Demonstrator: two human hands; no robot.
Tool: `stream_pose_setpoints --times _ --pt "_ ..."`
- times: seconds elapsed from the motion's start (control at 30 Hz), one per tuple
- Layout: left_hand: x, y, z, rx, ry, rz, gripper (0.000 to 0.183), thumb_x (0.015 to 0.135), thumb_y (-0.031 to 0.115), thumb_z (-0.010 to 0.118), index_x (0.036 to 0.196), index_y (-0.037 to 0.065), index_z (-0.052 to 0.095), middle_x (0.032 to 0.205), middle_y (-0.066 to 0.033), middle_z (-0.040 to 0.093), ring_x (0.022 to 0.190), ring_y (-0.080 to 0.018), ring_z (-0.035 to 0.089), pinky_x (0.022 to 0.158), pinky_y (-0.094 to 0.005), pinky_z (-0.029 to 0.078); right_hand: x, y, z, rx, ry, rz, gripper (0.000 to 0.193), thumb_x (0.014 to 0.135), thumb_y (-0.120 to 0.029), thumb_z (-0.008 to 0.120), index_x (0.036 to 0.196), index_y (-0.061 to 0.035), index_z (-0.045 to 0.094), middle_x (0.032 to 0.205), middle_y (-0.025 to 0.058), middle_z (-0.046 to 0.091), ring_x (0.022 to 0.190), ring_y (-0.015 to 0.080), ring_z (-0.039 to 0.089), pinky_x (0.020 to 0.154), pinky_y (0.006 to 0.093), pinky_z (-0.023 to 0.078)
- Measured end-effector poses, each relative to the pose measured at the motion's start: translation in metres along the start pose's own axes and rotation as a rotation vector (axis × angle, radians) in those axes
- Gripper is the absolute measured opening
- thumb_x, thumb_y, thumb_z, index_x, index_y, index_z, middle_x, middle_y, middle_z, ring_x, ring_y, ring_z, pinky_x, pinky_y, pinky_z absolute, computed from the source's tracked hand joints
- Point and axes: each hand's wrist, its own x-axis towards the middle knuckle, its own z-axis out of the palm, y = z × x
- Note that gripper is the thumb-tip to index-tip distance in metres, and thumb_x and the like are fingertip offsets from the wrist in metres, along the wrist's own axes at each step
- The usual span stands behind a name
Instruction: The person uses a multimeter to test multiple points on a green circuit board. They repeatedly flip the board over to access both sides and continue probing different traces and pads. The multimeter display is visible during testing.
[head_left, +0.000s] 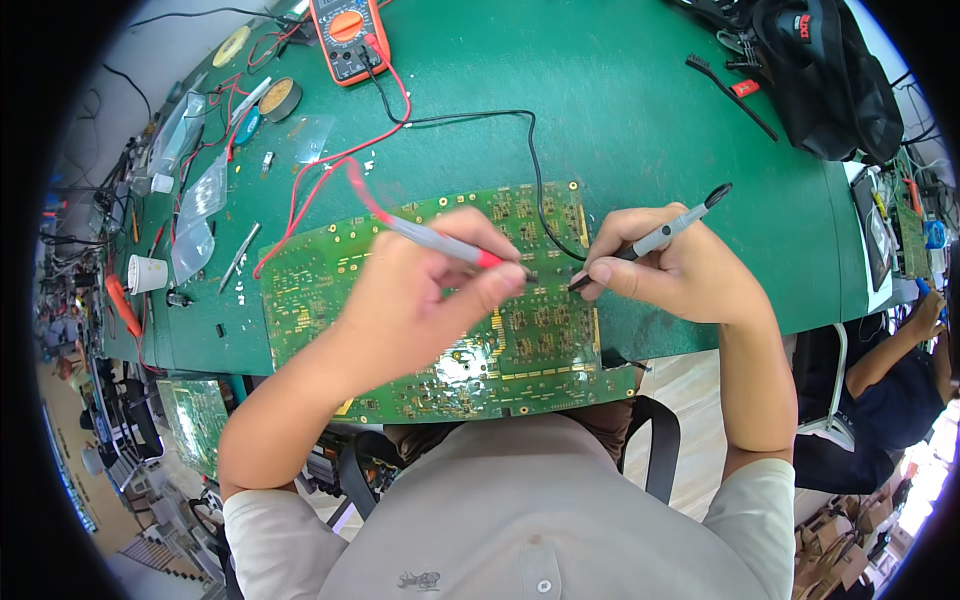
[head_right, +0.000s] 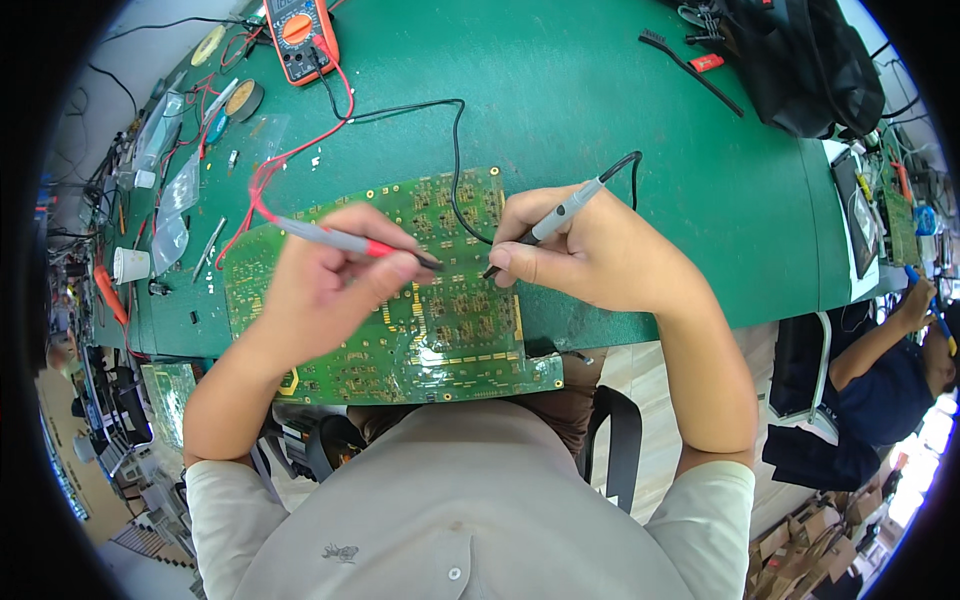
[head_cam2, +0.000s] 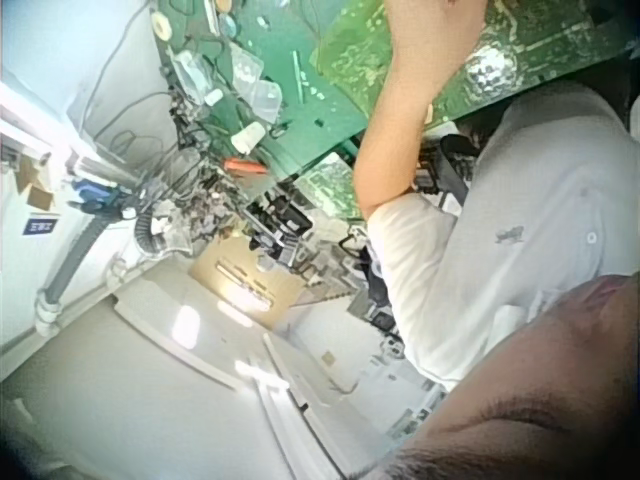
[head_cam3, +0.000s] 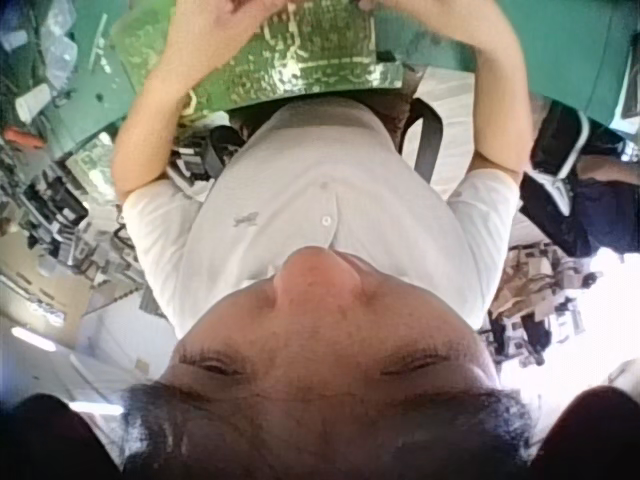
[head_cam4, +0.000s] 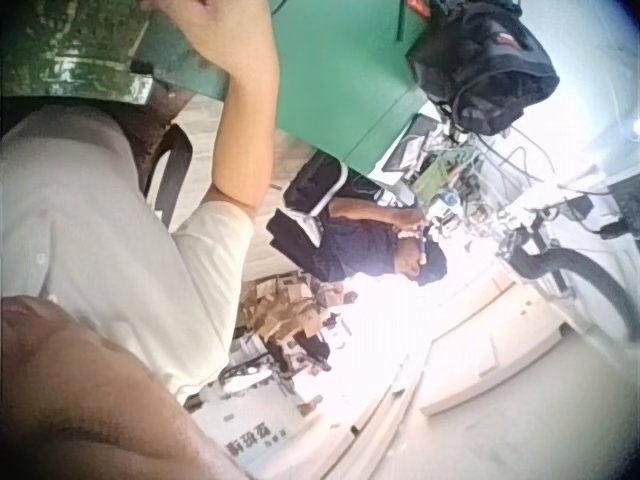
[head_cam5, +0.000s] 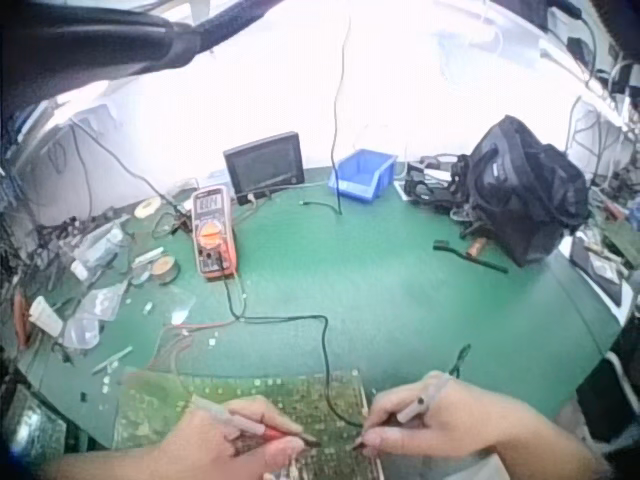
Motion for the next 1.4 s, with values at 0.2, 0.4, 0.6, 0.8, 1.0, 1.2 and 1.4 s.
stream_pose_setpoints --times 0.2,0.4,0.6,0.8,1.0,1.2,1.4 --pt "-0.021 0.000 -0.037 -0.219 0.101 -0.164 0.012 0.105 0.007 0.067 0.110 -0.003 0.063 0.102 -0.0120 0.076 0.095 -0.0166 0.076 0.087 -0.0302 0.063 0.002 0.010 -0.010 0.249 0.033 -0.105 0.024 0.102 -0.018 0.073 0.094 0.0047 0.068 0.093 0.0168 0.077 0.088 0.0247 0.080 0.075 0.0335 0.062" --pt "-0.035 0.000 -0.062 -0.159 0.182 -0.143 0.015 0.107 0.012 0.058 0.108 -0.003 0.061 0.105 -0.0191 0.077 0.100 -0.0232 0.077 0.089 -0.0357 0.063 -0.004 -0.001 -0.062 0.223 0.385 -0.502 0.032 0.112 -0.027 0.058 0.114 0.0042 0.065 0.097 0.0212 0.078 0.090 0.0318 0.080 0.082 0.0402 0.066" --pt "-0.071 0.002 -0.090 -0.067 0.342 -0.061 0.022 0.107 0.017 0.051 0.109 -0.003 0.059 0.082 -0.0122 0.066 0.078 -0.0215 0.067 0.082 -0.0390 0.057 -0.050 -0.008 -0.066 0.008 0.596 -0.636 0.059 0.120 -0.038 0.026 0.090 0.0011 0.060 0.081 0.0102 0.053 0.087 0.0253 0.058 0.094 0.0473 0.051" --pt "-0.148 -0.003 -0.102 0.202 0.508 -0.255 0.021 0.105 0.020 0.061 0.110 -0.001 0.063 0.072 0.0030 0.050 0.062 -0.0075 0.044 0.056 -0.0280 0.036 -0.103 0.022 0.000 -0.058 0.345 0.042 0.023 0.108 -0.016 0.059 0.096 0.0016 0.068 0.088 0.0098 0.065 0.079 0.0188 0.062 0.074 0.0337 0.049" --pt "-0.214 -0.032 -0.086 0.661 0.545 -0.357 0.034 0.091 0.020 0.083 0.114 -0.002 0.071 0.077 -0.0008 0.058 0.070 -0.0075 0.052 0.062 -0.0256 0.041 -0.117 0.049 0.056 -0.668 0.330 -0.320 0.036 0.080 -0.014 0.089 0.111 -0.0026 0.073 0.083 0.0096 0.061 0.069 0.0284 0.063 0.058 0.0400 0.050" --pt "-0.257 -0.055 -0.089 0.771 0.571 -0.288 0.054 0.080 0.026 0.093 0.120 -0.002 0.070 0.100 -0.0067 0.070 0.077 -0.0132 0.059 0.071 -0.0275 0.050 -0.117 0.070 0.067 -0.796 0.377 -0.384 0.069 0.072 -0.024 0.095 0.132 -0.0043 0.068 0.089 0.0080 0.059 0.073 0.0288 0.064 0.060 0.0409 0.052" --pt "-0.271 -0.080 -0.093 0.449 0.646 -0.372 0.075 0.069 0.000 0.092 0.139 0.000 0.068 0.109 -0.0024 0.071 0.062 -0.0020 0.038 0.053 -0.0209 0.032 -0.109 0.068 0.069 -0.848 0.344 -0.439 0.071 0.073 -0.024 0.092 0.136 -0.0061 0.065 0.100 0.0094 0.065 0.075 0.0308 0.066 0.065 0.0422 0.054"
